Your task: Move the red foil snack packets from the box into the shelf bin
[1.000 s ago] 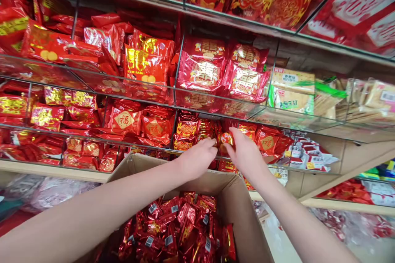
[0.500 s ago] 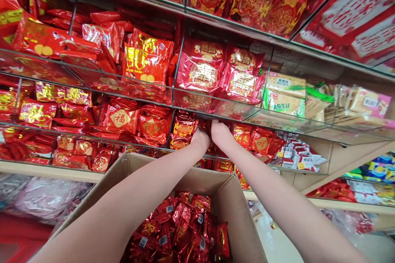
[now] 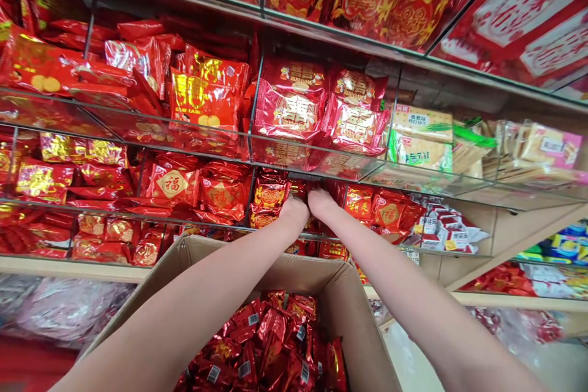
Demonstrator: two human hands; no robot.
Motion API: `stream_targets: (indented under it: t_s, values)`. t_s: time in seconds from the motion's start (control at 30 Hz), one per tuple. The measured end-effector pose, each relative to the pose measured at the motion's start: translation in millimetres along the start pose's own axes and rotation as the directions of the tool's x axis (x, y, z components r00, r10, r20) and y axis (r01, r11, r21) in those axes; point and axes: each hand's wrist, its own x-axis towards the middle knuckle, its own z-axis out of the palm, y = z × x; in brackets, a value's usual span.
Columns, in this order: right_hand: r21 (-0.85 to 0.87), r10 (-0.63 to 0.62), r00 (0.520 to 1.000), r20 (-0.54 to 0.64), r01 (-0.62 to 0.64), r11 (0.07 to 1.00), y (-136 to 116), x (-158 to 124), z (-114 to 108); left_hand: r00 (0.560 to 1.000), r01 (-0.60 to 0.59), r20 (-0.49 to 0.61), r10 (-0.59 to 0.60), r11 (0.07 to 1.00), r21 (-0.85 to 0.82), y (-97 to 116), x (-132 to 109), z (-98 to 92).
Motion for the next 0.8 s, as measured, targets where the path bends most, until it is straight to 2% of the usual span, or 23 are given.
stream_targets:
  t_s: [0.23,0.43,0.6,0.8]
  values:
    - [-0.053,-0.081,0.99,-0.117,0.075,0.996,0,-11,10,0.999,0.043,-0.02,-0.043,0.999,0.016,-1,6,7.0]
    - [-0.027,-0.069,0.992,-0.105,0.066,0.997,-3,-2,8,0.998,0.054,-0.045,-0.054,0.998,-0.02,-2,7,10.3]
    - [0.001,-0.051,0.991,-0.124,0.051,0.999,-2,-21,-1,0.997,0.05,-0.059,-0.052,0.998,-0.044,-2,8,10.8]
    - [0.076,-0.179,0.983,0.027,0.177,0.981,1,-32,4,0.997,0.061,-0.039,-0.062,0.998,-0.027,-2,11,9.7]
